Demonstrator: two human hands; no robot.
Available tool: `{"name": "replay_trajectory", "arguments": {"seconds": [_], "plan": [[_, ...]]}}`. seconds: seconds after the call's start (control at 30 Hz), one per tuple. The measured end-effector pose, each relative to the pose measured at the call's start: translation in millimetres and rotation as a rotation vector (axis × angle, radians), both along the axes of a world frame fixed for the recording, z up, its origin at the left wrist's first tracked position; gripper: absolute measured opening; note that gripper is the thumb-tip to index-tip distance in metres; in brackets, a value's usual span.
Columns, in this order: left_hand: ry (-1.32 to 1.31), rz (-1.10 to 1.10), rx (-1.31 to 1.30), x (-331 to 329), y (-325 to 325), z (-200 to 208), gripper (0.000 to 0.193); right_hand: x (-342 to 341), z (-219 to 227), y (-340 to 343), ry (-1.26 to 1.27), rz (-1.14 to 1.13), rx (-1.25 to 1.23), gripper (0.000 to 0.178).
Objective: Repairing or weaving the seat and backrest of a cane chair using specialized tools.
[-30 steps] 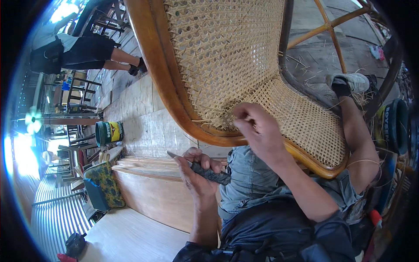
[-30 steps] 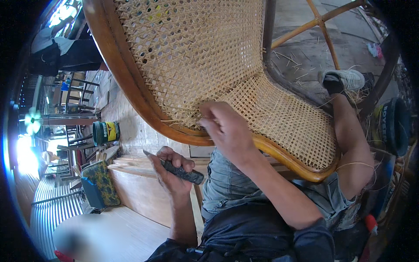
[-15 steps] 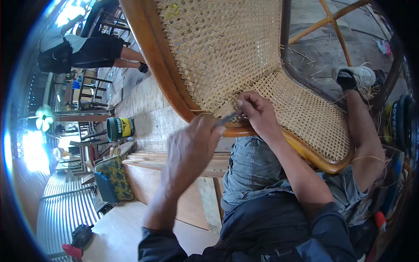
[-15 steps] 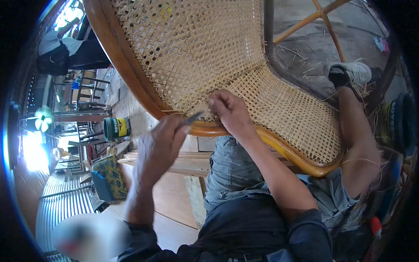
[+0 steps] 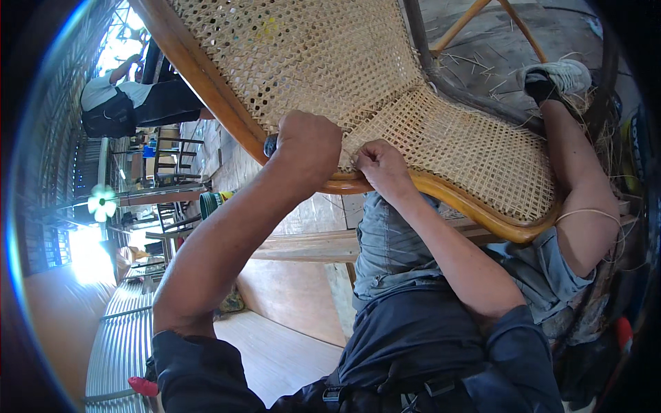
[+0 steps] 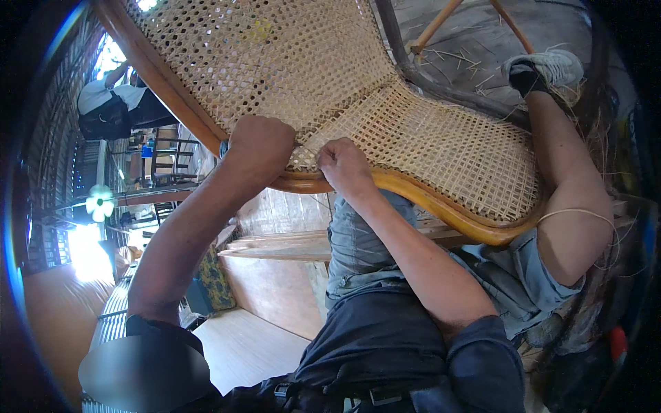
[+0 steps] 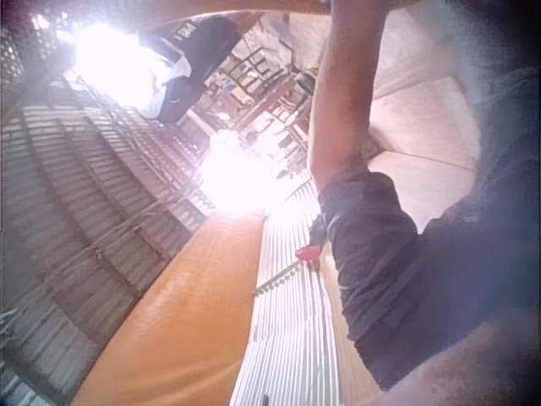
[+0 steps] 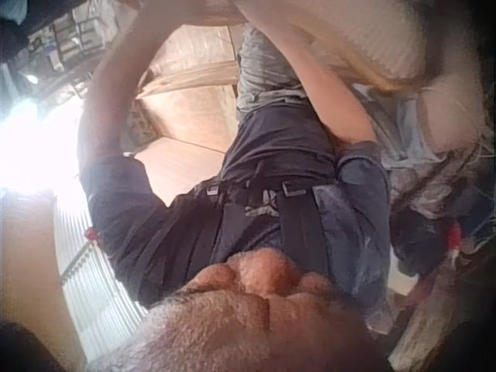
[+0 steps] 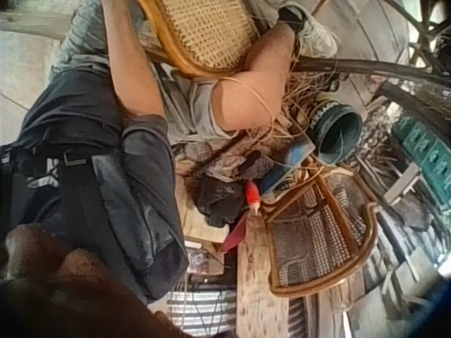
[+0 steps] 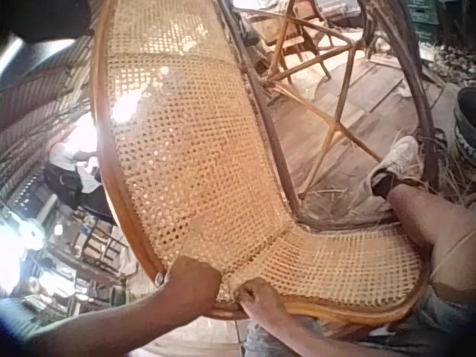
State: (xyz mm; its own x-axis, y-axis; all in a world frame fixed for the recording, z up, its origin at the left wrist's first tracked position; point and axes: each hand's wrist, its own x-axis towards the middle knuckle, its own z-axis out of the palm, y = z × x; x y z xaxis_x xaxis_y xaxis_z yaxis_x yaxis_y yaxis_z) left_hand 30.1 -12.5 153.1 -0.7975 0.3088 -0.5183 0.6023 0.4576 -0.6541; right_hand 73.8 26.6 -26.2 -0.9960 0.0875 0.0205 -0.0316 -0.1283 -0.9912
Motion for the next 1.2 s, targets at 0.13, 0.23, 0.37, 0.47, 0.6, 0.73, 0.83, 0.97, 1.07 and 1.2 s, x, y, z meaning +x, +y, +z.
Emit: {"name": "replay_trajectory", "arguments": {"seconds": [0.13, 0.23, 0.37, 0.47, 0.6, 0.73, 0.83, 0.97, 1.07, 1.2], "plan": [[-0.044, -0.009, -0.112, -0.7, 9.9, -3.4, 0.013, -3.4, 0.8, 2.6, -0.101, 0.182, -0.058, 0.016], [-0.06, -0.026, -0.207, 0.8, 16.9, -13.3, 0.013, -4.6, 11.0, 7.3, -0.109, 0.187, -0.035, 0.016], [-0.069, -0.203, -0.272, 14.3, 26.0, -24.4, 0.013, -11.2, 4.5, 1.8, -0.157, 0.247, 0.038, 0.018], [-0.007, -0.262, -0.34, 12.1, 38.8, -27.5, 0.016, -15.5, 0.0, -1.9, -0.197, 0.227, 0.111, 0.018], [-0.199, 0.065, -0.354, -21.4, 32.6, -11.1, 0.021, -10.9, 9.4, -5.7, -0.2, 0.233, 0.165, 0.018], [-0.196, 0.127, -0.238, -12.4, 23.7, -23.4, 0.017, -16.4, -4.9, -9.7, -0.187, 0.199, 0.096, 0.018], [-0.194, 0.011, -0.226, -9.6, 26.5, -15.6, 0.015, -16.0, -12.3, -12.2, -0.15, 0.161, 0.084, 0.018], [-0.132, -0.018, -0.271, -10.3, 32.9, 1.5, 0.015, -13.5, 0.1, -2.9, -0.138, 0.177, 0.115, 0.02], [-0.116, -0.027, -0.264, -9.3, 26.0, -3.8, 0.016, -11.6, 5.9, 0.8, -0.221, 0.248, 0.07, 0.021], [-0.085, -0.07, -0.244, -1.2, 27.2, -10.9, 0.015, -10.2, 3.8, 1.3, -0.189, 0.219, 0.023, 0.02]]}}
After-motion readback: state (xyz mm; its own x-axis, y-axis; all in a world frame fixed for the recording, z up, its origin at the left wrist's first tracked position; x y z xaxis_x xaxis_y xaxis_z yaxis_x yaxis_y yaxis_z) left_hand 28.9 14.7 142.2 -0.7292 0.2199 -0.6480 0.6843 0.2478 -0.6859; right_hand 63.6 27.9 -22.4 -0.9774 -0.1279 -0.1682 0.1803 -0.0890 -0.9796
